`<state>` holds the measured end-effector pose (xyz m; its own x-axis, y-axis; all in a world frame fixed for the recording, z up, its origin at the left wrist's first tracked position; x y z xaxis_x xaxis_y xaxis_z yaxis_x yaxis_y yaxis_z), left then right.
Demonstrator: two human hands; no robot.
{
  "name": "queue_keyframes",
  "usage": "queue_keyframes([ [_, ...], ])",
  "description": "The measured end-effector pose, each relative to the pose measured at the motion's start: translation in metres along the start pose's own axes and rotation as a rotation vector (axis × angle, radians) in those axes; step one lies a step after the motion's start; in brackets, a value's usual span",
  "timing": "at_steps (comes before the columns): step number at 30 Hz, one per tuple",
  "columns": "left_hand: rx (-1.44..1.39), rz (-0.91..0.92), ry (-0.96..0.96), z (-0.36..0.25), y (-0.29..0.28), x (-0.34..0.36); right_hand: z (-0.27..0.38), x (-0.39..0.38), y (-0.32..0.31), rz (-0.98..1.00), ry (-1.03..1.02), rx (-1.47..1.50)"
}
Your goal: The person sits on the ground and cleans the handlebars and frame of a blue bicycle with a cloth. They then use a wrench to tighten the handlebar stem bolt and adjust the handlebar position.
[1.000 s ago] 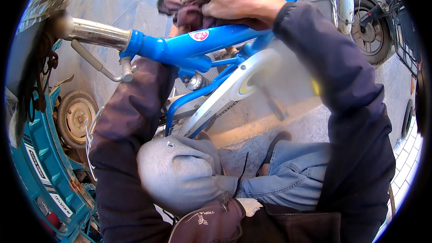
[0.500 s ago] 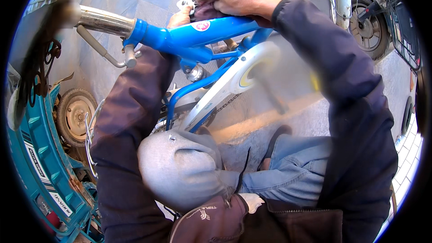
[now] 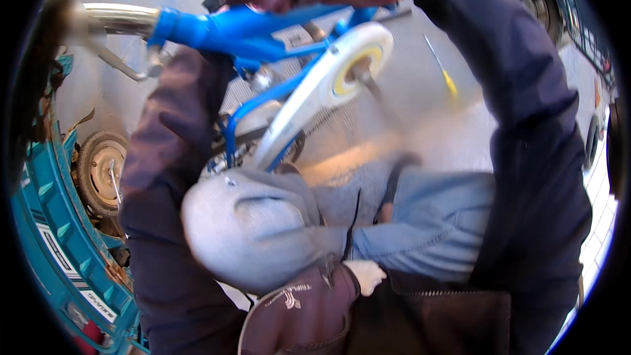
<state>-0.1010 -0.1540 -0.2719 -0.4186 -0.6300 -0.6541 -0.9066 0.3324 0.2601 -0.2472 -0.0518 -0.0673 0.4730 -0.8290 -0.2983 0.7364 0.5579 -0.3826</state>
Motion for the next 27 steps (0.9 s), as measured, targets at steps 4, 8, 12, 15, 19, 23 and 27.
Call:
queue_keyframes([
  [4,-0.006,0.063,-0.023,0.002,0.003,0.008,-0.037,-0.016,-0.012,-0.097,0.234,-0.311],
  [8,-0.003,0.09,-0.009,-0.007,-0.011,0.005,-0.029,-0.05,-0.006,-0.161,0.228,-0.208],
  [12,-0.003,0.135,-0.034,-0.006,-0.01,0.009,-0.036,-0.088,0.004,0.001,0.404,-0.109],
  [15,-0.005,0.173,-0.05,-0.004,-0.007,0.013,-0.074,-0.114,0.015,0.017,0.428,-0.442],
  [19,0.005,0.171,-0.044,-0.01,-0.018,0.007,-0.088,-0.151,0.03,0.154,0.434,-0.503],
  [23,0.0,0.205,-0.092,0.009,-0.009,0.015,-0.067,-0.159,0.071,0.147,0.337,-0.613],
  [27,0.046,0.227,-0.063,0.001,0.014,-0.006,0.03,-0.165,0.083,-0.045,-0.251,-0.577],
])
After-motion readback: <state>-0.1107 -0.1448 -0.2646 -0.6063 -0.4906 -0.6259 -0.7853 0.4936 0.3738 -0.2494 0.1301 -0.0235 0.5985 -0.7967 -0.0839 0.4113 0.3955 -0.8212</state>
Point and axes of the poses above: each hand's wrist, its own x-axis towards the middle knuckle, its own y-axis out of the palm, z = x × y, the point moved 6 cm from there along x, towards the middle knuckle, and after that the axes turned 7 degrees about z, right-handed, at the moved point
